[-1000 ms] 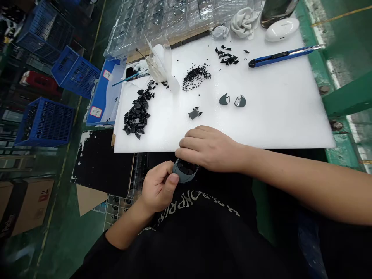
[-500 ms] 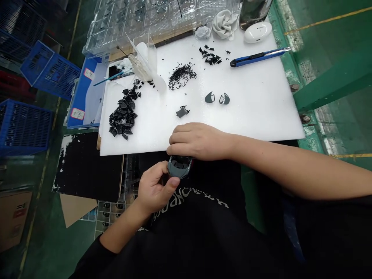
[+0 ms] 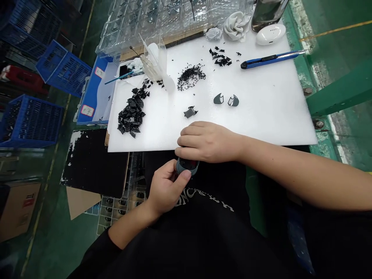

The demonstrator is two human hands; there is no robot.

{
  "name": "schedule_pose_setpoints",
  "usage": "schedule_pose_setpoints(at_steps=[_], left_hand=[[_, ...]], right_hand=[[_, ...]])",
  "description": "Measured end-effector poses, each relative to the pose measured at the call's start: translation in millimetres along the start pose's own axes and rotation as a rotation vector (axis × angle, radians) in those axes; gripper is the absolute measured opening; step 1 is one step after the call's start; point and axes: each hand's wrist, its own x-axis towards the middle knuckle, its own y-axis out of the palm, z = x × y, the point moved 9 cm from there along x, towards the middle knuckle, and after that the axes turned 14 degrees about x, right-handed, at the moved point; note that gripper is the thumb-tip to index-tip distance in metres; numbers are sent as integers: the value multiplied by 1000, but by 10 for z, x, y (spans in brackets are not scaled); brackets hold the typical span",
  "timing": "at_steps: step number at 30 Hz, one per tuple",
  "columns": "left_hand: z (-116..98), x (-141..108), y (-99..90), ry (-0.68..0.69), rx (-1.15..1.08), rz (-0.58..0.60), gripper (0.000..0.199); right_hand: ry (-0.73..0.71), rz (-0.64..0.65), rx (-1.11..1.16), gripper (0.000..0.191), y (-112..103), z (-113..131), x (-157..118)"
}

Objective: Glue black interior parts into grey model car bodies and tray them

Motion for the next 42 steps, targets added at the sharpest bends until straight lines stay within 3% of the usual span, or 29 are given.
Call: schedule_pose_setpoints(at_steps=[12, 24, 42], left_hand=[[137, 87, 14, -105, -117, -15, 61], [12, 83, 28, -10, -54, 29, 50], [-15, 81, 28, -65, 99, 58, 38]], right_hand=[[1, 17, -19, 21, 30, -20, -13], [57, -16, 4, 20, 28, -97, -51], [64, -52, 28, 24, -5, -140, -63]])
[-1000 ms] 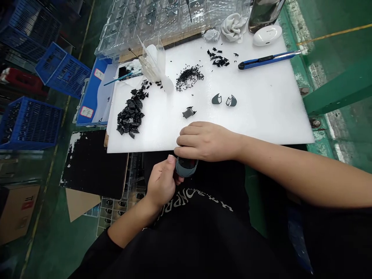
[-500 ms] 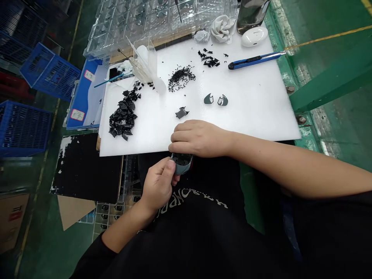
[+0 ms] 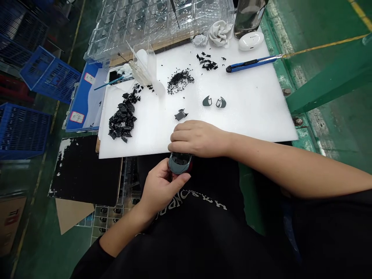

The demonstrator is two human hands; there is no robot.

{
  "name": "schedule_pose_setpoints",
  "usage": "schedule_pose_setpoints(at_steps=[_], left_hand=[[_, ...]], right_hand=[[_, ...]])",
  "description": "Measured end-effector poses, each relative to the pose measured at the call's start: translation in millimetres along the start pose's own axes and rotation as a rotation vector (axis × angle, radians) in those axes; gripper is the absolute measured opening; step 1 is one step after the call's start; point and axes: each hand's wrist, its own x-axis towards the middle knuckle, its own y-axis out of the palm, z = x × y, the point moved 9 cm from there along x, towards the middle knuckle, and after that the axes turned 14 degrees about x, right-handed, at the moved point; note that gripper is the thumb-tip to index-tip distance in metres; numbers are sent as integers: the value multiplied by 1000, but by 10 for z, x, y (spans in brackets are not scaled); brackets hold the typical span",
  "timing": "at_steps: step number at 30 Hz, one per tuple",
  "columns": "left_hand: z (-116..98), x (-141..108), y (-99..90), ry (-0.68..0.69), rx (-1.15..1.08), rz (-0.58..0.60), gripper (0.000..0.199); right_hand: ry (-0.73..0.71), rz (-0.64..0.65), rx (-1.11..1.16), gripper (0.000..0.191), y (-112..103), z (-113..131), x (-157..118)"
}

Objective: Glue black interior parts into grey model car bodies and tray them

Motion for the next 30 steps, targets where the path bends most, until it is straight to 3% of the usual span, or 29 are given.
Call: schedule_pose_setpoints(at_steps=[14, 23, 28, 30], left_hand=[[4, -22, 26, 5, -76, 12, 39], [96, -51, 136, 46, -301, 116, 28], [91, -61, 120, 80, -296, 106, 24], [61, -46, 15, 178, -203, 14, 21]], right_hand=[[-8, 7, 18, 21, 13, -6, -10], [17, -7, 60, 26, -3, -30, 0], [47, -54, 177, 22, -29, -81, -3], [88, -87, 281, 20, -47, -96, 4]])
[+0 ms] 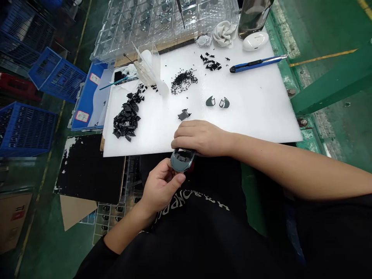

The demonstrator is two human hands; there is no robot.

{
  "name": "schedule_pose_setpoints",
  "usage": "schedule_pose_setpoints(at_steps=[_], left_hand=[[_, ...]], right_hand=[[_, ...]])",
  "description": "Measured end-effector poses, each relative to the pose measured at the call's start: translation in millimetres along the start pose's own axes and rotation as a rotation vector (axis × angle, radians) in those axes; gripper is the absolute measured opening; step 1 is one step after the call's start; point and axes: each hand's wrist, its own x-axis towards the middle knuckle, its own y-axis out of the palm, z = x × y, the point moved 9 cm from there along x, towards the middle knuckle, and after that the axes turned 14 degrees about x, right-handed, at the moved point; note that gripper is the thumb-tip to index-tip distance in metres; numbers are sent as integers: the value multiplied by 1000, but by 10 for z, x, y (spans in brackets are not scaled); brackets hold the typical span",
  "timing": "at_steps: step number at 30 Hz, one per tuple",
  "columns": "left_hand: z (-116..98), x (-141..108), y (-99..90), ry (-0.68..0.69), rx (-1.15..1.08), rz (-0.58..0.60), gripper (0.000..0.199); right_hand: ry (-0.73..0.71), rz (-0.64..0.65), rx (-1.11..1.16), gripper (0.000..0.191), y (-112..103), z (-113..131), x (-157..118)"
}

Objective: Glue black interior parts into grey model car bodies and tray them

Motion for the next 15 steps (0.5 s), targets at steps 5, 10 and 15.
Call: schedule_pose_setpoints(at_steps=[5, 10, 15], left_hand=[[-492, -88, -524, 584, 345, -535, 53], [-873, 13, -625, 740, 498, -603, 47], [-954, 122, -585, 677, 519, -558, 36]], right_hand=[[441, -135, 582, 14, 67, -136, 1], [865, -160, 1014, 18, 356, -108, -88], [1037, -200, 1220, 12, 482, -114, -159]])
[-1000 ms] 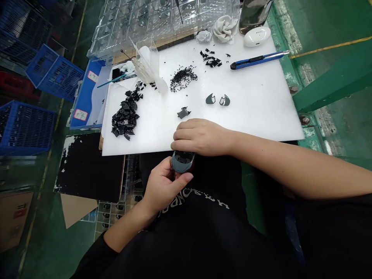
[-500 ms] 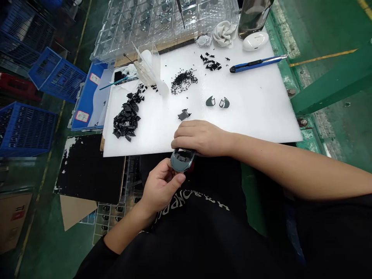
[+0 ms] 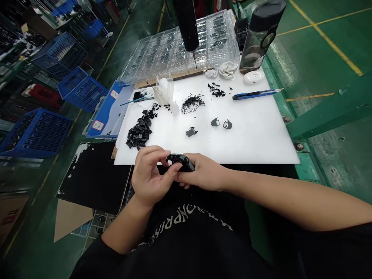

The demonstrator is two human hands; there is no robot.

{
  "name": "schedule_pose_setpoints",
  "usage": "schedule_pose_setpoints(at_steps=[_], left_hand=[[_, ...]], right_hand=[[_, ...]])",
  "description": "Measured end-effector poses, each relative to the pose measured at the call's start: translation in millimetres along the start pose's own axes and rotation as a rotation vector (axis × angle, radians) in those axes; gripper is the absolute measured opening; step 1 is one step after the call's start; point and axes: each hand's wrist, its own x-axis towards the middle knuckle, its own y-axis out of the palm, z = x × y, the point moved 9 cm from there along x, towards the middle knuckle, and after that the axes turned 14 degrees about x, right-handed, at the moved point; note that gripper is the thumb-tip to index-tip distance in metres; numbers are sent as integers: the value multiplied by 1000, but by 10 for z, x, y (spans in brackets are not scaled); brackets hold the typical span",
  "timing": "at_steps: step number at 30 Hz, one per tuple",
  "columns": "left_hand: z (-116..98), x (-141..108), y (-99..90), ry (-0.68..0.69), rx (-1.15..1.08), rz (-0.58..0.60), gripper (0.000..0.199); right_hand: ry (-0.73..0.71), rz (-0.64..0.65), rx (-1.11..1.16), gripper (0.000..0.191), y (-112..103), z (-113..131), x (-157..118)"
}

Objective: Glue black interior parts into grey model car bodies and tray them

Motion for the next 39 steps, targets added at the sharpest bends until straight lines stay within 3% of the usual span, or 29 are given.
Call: schedule_pose_setpoints(at_steps=[10, 13, 16, 18, 20, 23, 28, 32, 36, 39], left_hand=[[-43, 14, 43, -43, 4, 5, 28], [7, 4, 51, -95, -18, 31, 34], [233, -67, 200, -336, -164, 258, 52], [315, -153, 316, -469, -329, 434, 45], [296, -161, 325, -471, -456, 481, 30], [230, -84, 229, -345, -461, 394, 22], [133, 28, 99, -142, -151, 207, 36], [-1, 104, 56, -16, -23, 124, 27], [-81, 111, 36, 34, 61, 67, 24], [-8, 86, 51, -36, 56, 96, 30]], right_hand=[[59, 10, 47, 5, 38, -115, 16], [54, 23, 41, 5, 37, -118, 17], [45, 52, 80, 12, 53, -116, 16], [47, 53, 134, 18, 57, -121, 15], [55, 55, 188, 22, 66, -133, 16], [56, 87, 241, 24, 103, -150, 18], [56, 88, 247, 23, 108, -198, 25], [69, 56, 196, 17, 95, -215, 27], [75, 26, 150, 10, 82, -205, 27], [76, 25, 152, 12, 76, -209, 29]])
